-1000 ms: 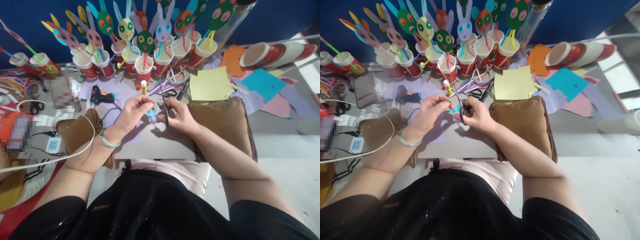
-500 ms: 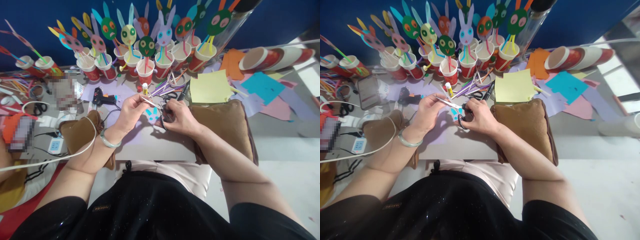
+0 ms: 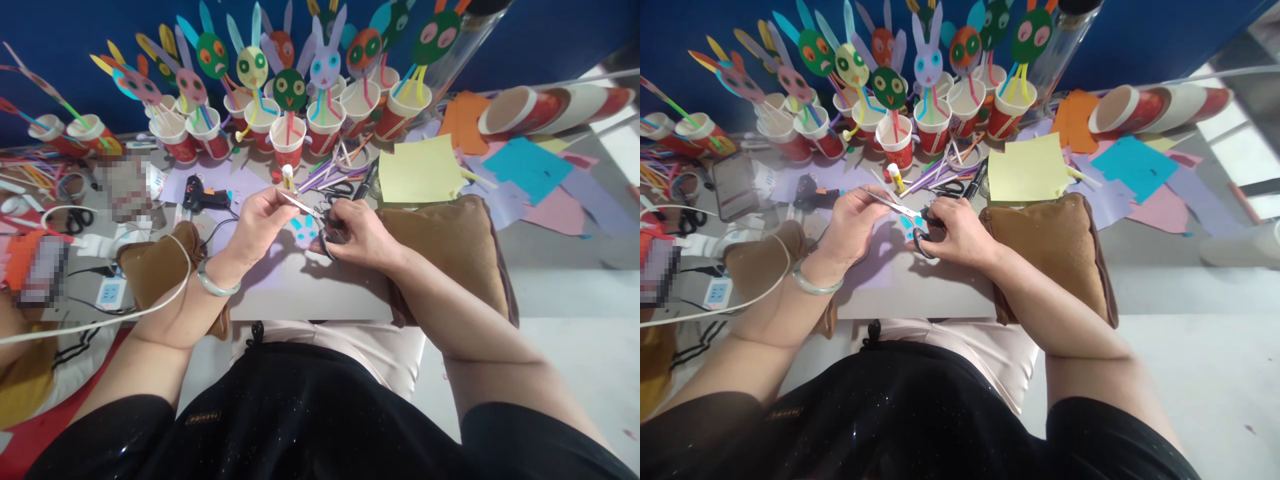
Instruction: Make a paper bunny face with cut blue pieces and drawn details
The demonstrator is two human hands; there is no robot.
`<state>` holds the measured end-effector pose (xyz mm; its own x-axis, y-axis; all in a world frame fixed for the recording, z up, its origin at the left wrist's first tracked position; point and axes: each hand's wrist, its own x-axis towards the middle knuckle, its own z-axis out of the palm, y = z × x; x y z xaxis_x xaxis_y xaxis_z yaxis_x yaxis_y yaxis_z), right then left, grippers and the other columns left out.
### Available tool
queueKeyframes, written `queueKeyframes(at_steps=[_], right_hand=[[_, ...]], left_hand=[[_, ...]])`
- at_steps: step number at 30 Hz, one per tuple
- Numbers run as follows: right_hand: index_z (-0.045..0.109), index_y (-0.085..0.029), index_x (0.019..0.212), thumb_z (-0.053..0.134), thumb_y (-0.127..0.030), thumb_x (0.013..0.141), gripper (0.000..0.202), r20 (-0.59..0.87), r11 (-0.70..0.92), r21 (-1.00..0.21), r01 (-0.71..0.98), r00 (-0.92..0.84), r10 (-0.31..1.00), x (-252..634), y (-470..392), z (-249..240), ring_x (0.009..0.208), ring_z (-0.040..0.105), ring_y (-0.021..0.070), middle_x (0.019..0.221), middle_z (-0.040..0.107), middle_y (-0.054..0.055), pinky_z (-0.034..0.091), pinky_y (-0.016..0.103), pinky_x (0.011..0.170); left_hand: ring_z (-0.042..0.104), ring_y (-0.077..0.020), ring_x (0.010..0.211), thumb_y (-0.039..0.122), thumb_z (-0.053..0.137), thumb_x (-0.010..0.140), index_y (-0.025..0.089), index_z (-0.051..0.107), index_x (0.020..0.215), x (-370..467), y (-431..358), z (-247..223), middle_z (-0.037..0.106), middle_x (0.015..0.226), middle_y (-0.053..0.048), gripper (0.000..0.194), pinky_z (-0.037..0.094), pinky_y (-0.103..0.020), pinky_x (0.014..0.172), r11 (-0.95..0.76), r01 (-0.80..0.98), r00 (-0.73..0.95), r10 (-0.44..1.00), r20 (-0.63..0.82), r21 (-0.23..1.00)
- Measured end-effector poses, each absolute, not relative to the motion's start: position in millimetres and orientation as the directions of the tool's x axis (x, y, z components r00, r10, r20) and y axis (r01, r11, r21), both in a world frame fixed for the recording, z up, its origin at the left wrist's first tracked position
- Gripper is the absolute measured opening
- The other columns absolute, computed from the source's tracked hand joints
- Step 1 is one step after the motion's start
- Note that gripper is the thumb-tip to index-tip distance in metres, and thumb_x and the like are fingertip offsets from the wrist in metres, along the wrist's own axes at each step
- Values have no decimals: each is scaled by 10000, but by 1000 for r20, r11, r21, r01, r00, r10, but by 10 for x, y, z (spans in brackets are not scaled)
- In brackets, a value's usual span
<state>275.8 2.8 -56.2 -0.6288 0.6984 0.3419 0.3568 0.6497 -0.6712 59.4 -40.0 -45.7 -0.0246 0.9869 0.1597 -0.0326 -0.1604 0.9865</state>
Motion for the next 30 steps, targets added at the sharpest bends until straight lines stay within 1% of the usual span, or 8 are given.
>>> queueKeyframes(at_steps=[5, 8, 12, 24, 30], right_hand=[[384, -244, 706, 784, -561, 797, 519, 361, 666, -668, 331, -639, 679, 2766, 28, -552, 631, 389, 132, 671, 451, -39, 306, 325, 668], [388, -242, 701, 791, -575, 795, 531, 357, 663, -673, 326, -642, 678, 2767, 30, -546, 630, 389, 130, 669, 453, -39, 307, 325, 666], [397, -240, 702, 790, -573, 801, 525, 358, 667, -674, 318, -649, 671, 2761, 32, -538, 624, 391, 127, 671, 456, -40, 315, 325, 671], [398, -237, 697, 785, -563, 816, 521, 357, 660, -688, 302, -652, 669, 2775, 31, -534, 620, 390, 121, 671, 466, -43, 328, 322, 678], [392, -236, 691, 792, -567, 817, 534, 359, 659, -697, 282, -658, 662, 2771, 44, -542, 618, 388, 120, 668, 459, -47, 324, 317, 678]], left_hand=[[670, -121, 763, 228, 800, 827, 215, 762, 812, 581, -382, -464, 728, 799, 23, 43, 551, -253, 747, -208, -120, -9, 978, 208, 971], [684, -128, 777, 221, 805, 831, 218, 770, 813, 576, -385, -461, 736, 810, 21, 40, 559, -260, 756, -206, -126, -4, 978, 207, 971], [676, -121, 760, 202, 805, 827, 222, 777, 811, 572, -390, -455, 735, 803, 25, 37, 550, -250, 727, -207, -135, -3, 978, 208, 969], [688, -134, 737, 211, 835, 787, 212, 762, 809, 580, -402, -429, 742, 788, 19, 77, 563, -276, 731, -169, -146, -36, 986, 165, 975], [700, -137, 736, 221, 827, 801, 220, 769, 826, 572, -397, -447, 746, 780, 24, 63, 576, -284, 742, -187, -154, -10, 982, 188, 970]])
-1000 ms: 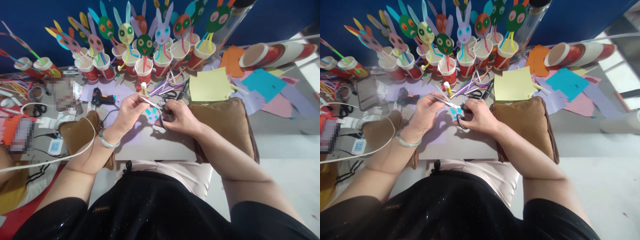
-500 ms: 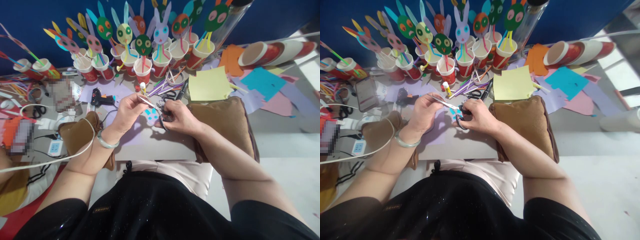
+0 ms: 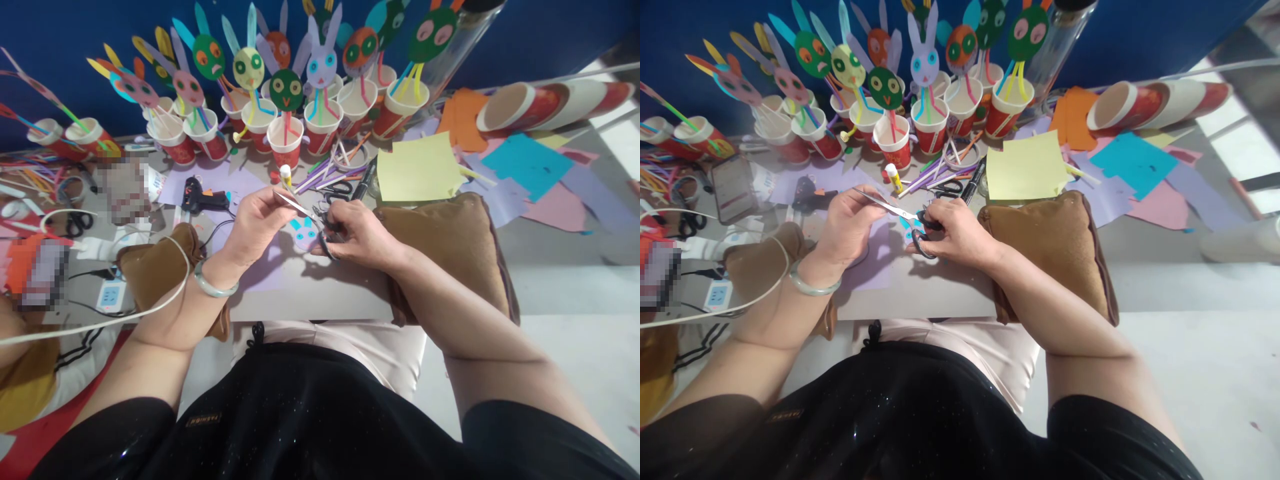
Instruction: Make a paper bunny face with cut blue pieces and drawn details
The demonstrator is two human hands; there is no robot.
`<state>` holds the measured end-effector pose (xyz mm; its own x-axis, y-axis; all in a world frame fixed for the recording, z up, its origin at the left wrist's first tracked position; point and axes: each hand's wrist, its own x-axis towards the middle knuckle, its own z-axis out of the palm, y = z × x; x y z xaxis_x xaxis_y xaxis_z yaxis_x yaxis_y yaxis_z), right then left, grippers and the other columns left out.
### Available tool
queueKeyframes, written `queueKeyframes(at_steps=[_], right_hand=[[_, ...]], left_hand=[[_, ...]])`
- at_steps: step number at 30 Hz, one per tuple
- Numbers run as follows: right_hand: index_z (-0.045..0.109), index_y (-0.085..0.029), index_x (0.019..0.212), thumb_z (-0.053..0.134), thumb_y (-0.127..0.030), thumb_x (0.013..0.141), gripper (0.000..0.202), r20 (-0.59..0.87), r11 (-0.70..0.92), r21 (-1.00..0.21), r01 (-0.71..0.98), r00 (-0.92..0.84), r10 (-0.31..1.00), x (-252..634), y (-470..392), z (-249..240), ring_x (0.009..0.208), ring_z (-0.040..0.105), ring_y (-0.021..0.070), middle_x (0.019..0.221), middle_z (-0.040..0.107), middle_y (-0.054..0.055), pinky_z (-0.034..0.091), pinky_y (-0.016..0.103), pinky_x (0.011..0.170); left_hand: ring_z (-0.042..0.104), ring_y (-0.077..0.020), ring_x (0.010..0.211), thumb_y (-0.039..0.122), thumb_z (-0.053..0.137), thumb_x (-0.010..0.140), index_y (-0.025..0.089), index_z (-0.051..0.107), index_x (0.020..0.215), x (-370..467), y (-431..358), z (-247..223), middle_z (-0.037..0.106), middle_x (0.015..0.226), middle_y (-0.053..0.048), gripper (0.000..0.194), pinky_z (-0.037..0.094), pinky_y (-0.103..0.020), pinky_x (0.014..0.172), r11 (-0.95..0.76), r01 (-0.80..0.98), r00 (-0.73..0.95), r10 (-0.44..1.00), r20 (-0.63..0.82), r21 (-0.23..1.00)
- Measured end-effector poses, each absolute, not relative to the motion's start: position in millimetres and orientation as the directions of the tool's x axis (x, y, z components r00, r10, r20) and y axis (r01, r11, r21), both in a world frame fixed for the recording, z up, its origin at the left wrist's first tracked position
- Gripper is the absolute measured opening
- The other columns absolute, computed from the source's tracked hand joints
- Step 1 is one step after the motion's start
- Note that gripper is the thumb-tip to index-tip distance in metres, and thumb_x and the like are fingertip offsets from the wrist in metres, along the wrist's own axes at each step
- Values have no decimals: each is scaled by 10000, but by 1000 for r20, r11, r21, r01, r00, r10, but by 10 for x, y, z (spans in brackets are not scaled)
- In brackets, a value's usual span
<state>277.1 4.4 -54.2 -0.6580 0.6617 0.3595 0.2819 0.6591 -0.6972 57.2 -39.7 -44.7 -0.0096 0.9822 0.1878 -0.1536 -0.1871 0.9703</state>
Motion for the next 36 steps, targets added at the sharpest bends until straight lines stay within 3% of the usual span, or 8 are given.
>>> queueKeyframes(at_steps=[9, 21, 29, 36], right_hand=[[378, -238, 691, 778, -529, 841, 517, 373, 672, -694, 260, -669, 643, 2773, 39, -508, 613, 357, 115, 657, 439, -54, 302, 313, 669], [394, -239, 690, 769, -586, 839, 532, 351, 662, -696, 279, -671, 653, 2793, 51, -488, 619, 375, 122, 659, 461, -48, 310, 321, 679], [391, -239, 671, 735, -700, 841, 600, 336, 616, -731, 293, -632, 699, 2775, 47, -485, 636, 377, 132, 645, 446, -38, 314, 327, 672], [460, -228, 755, 601, -913, 799, 701, 212, 403, -884, 237, -564, 798, 2779, -18, -504, 677, 434, 136, 728, 509, -12, 346, 303, 620]], left_hand=[[722, -141, 754, 286, 837, 831, 230, 753, 846, 552, -372, -483, 757, 804, 26, 102, 596, -300, 754, -219, -141, 24, 974, 224, 966], [689, -139, 735, 207, 781, 795, 239, 751, 797, 571, -402, -426, 733, 761, 32, 44, 571, -294, 736, -188, -120, 0, 982, 189, 975], [709, -155, 752, 221, 832, 787, 203, 742, 779, 591, -427, -366, 730, 767, 1, 92, 577, -329, 795, -145, -165, -27, 989, 142, 976], [702, -140, 746, 243, 790, 815, 202, 740, 788, 607, -433, -358, 754, 768, -5, 70, 572, -301, 780, -136, -146, -50, 990, 130, 980]])
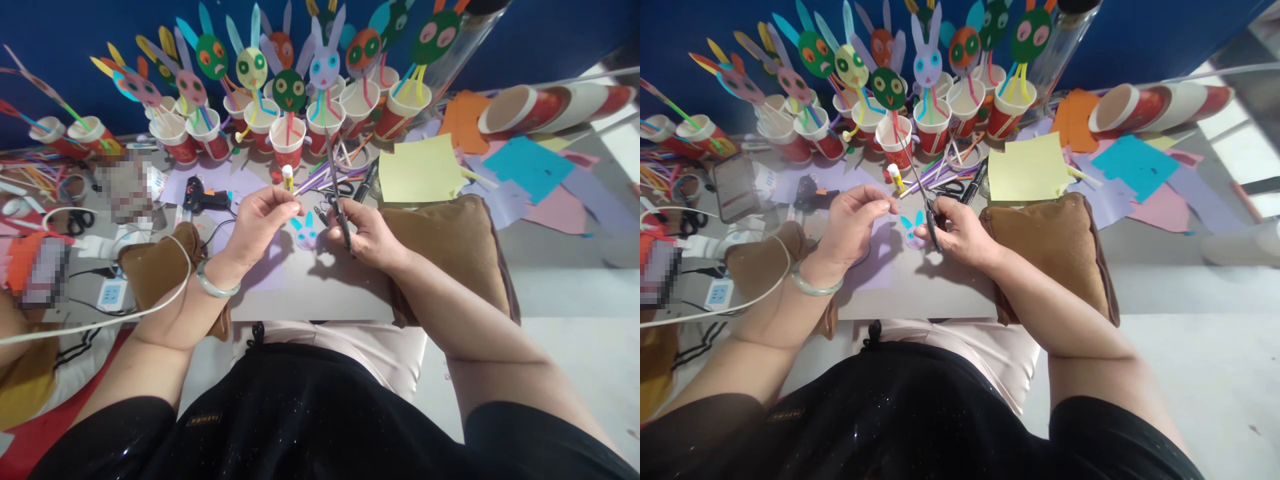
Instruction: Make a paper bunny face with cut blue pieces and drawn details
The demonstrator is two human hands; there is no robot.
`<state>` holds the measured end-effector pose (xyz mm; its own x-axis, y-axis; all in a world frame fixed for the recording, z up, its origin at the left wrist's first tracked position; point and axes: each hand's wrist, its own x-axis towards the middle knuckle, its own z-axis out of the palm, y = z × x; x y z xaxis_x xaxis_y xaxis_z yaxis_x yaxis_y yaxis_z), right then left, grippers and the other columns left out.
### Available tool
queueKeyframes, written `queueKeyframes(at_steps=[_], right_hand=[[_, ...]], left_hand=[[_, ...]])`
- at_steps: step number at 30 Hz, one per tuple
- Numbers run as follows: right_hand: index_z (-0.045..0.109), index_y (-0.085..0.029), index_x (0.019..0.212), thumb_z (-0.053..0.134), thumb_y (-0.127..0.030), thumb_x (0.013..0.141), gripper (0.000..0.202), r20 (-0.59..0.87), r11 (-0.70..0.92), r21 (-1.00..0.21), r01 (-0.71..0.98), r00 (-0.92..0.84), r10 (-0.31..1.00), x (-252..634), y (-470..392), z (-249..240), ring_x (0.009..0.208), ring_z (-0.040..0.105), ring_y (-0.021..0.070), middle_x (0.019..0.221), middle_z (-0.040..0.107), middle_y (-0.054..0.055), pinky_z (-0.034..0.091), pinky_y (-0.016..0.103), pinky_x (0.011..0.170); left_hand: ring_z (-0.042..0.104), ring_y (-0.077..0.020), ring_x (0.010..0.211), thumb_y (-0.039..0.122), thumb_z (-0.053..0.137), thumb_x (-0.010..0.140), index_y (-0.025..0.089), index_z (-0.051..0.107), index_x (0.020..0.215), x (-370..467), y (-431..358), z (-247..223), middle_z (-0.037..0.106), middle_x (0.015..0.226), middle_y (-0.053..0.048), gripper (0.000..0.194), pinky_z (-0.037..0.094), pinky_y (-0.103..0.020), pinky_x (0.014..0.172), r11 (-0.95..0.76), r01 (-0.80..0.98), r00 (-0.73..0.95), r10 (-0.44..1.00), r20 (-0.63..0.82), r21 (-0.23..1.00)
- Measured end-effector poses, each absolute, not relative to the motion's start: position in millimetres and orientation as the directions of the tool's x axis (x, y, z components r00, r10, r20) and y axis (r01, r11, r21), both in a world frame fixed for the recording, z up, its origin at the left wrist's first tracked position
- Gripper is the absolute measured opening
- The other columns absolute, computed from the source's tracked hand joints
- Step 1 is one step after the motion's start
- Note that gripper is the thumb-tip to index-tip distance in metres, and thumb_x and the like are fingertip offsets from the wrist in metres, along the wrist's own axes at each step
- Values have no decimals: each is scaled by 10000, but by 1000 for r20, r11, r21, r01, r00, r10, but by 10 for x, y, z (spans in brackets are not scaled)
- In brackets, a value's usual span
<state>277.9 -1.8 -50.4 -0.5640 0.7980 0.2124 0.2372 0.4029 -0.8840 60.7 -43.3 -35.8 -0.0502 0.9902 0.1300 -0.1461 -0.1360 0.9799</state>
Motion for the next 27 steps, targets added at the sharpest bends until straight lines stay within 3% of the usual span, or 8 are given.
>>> queueKeyframes(at_steps=[6, 10, 27], right_hand=[[374, -249, 726, 666, -805, 822, 636, 340, 595, -729, 337, -576, 743, 2706, -47, -560, 645, 406, 143, 666, 460, -34, 328, 342, 695], [375, -252, 744, 664, -728, 847, 567, 337, 618, -667, 417, -570, 749, 2677, -85, -606, 657, 434, 161, 698, 486, -19, 336, 366, 746], [336, -259, 757, 693, -634, 871, 530, 321, 604, -643, 470, -551, 770, 2654, -101, -665, 650, 449, 170, 718, 524, -10, 339, 368, 748]], left_hand=[[698, -133, 766, 206, 785, 790, 211, 753, 774, 651, -421, -390, 746, 759, 11, 36, 558, -282, 798, -90, -236, -67, 995, 76, 968], [680, -121, 775, 190, 780, 775, 208, 760, 766, 690, -426, -413, 742, 776, 10, 28, 557, -269, 819, -61, -306, -33, 998, 54, 950], [678, -132, 794, 262, 806, 813, 195, 722, 796, 744, -426, -449, 710, 806, -3, 109, 568, -288, 859, -13, -336, -41, 999, 0, 942]])
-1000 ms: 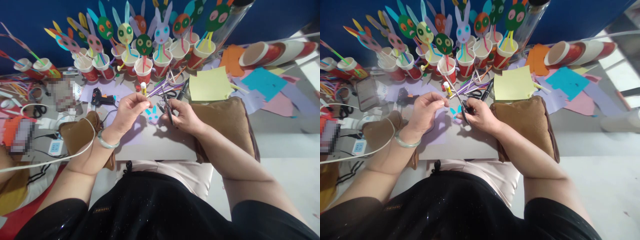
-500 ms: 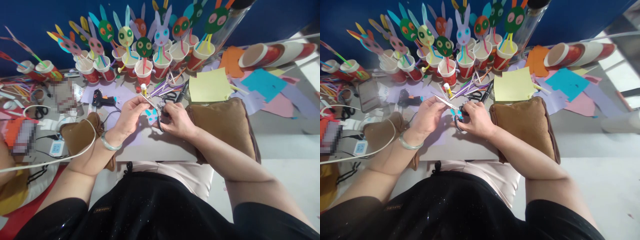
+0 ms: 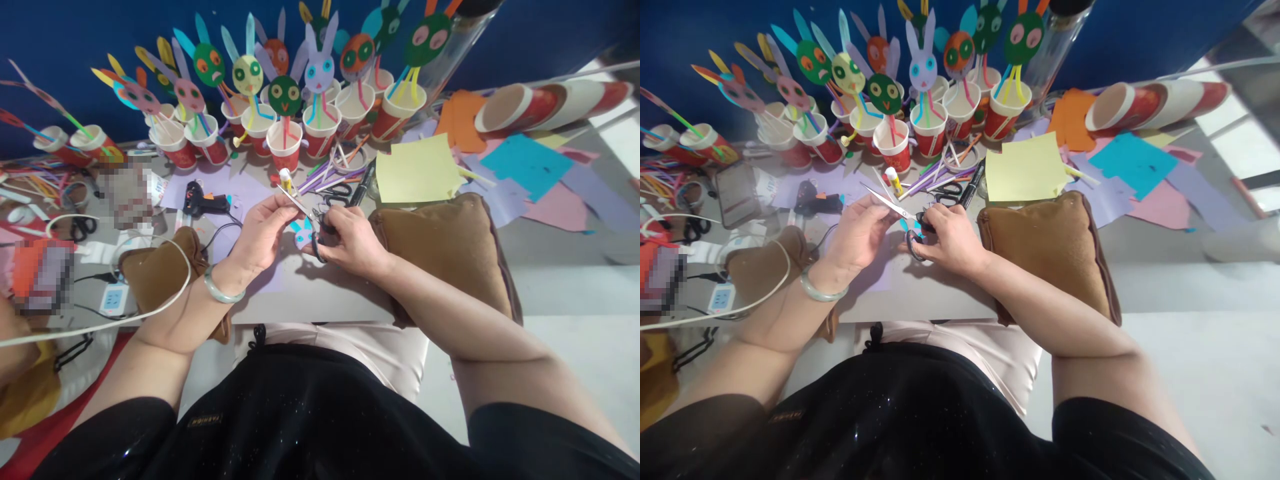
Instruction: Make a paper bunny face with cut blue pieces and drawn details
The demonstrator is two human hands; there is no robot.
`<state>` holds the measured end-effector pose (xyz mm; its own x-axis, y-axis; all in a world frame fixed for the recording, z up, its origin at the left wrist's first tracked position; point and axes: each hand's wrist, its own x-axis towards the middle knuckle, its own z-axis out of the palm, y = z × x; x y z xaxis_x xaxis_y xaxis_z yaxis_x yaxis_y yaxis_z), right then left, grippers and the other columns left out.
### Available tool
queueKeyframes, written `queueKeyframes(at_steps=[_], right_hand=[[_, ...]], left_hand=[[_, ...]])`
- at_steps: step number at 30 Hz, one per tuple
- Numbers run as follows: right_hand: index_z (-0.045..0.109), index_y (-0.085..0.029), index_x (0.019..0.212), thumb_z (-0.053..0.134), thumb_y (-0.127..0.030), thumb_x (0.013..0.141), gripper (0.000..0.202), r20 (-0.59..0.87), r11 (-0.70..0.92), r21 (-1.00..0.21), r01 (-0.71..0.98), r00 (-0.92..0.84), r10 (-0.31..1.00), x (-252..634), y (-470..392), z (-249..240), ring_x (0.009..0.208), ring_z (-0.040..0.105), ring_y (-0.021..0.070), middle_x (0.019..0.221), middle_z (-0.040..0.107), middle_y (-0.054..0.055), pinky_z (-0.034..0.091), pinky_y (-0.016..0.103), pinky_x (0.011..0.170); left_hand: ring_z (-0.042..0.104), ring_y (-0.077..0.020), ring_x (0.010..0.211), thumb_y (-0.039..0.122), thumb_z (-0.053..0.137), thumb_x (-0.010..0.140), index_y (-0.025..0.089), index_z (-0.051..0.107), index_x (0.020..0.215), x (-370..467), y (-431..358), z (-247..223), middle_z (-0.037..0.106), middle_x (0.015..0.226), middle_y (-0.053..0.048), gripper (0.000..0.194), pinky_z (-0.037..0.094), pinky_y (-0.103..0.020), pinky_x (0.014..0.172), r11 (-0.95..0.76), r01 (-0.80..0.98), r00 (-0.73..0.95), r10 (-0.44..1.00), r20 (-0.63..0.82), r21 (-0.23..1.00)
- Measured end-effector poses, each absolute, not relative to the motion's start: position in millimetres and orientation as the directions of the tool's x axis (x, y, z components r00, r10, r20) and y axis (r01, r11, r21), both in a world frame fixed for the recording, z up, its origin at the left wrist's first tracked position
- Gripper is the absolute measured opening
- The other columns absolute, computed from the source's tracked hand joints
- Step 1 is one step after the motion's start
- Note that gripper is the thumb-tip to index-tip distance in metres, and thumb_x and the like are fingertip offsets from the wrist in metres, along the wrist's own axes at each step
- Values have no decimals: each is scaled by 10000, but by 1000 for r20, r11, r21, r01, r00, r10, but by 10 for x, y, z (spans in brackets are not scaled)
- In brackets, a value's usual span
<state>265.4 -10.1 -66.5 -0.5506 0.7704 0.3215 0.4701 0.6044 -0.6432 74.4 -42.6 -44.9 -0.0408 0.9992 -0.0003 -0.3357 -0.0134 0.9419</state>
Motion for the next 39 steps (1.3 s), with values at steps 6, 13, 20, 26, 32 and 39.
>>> queueKeyframes(at_steps=[6, 13, 20, 26, 32, 39], right_hand=[[353, -256, 752, 685, -646, 873, 526, 324, 599, -659, 455, -547, 772, 2655, -96, -687, 646, 446, 167, 698, 509, -18, 328, 362, 740], [338, -257, 740, 662, -658, 889, 536, 318, 596, -670, 444, -553, 770, 2654, -96, -684, 633, 432, 162, 686, 496, -23, 327, 365, 748], [334, -258, 747, 617, -708, 900, 554, 299, 586, -686, 432, -566, 768, 2656, -87, -692, 661, 443, 176, 698, 471, -22, 319, 369, 770], [358, -251, 730, 623, -772, 880, 603, 292, 564, -718, 408, -558, 777, 2648, -81, -670, 657, 426, 162, 667, 449, -33, 321, 360, 763], [443, -238, 679, 647, -886, 782, 687, 116, 195, -973, 125, -464, 878, 2624, -131, -554, 609, 378, 124, 646, 463, -29, 304, 314, 612], [634, -196, 671, 893, -613, 708, 492, -57, -194, -945, -262, -454, 889, 2631, -119, -490, 580, 442, 101, 675, 576, -8, 356, 280, 546]], left_hand=[[672, -123, 780, 268, 818, 813, 192, 724, 808, 743, -431, -455, 720, 814, -6, 121, 560, -271, 826, -1, -334, -46, 999, -15, 942], [673, -127, 769, 265, 819, 804, 207, 728, 793, 743, -429, -463, 731, 800, 3, 109, 566, -280, 812, -4, -343, -49, 999, -13, 939], [685, -133, 777, 267, 820, 786, 214, 714, 785, 745, -428, -457, 744, 810, 7, 119, 570, -286, 811, 1, -346, -51, 999, -20, 938], [673, -117, 749, 278, 850, 751, 204, 708, 776, 746, -423, -450, 737, 789, 12, 162, 558, -265, 788, -3, -365, -53, 998, -18, 931], [666, -110, 753, 340, 849, 787, 202, 691, 785, 741, -452, -418, 726, 750, 16, 210, 539, -259, 799, 8, -297, -73, 997, -31, 955], [667, -103, 708, 271, 818, 747, 196, 721, 746, 755, -467, -402, 730, 704, 15, 124, 529, -248, 740, 15, -232, -57, 998, -29, 973]])
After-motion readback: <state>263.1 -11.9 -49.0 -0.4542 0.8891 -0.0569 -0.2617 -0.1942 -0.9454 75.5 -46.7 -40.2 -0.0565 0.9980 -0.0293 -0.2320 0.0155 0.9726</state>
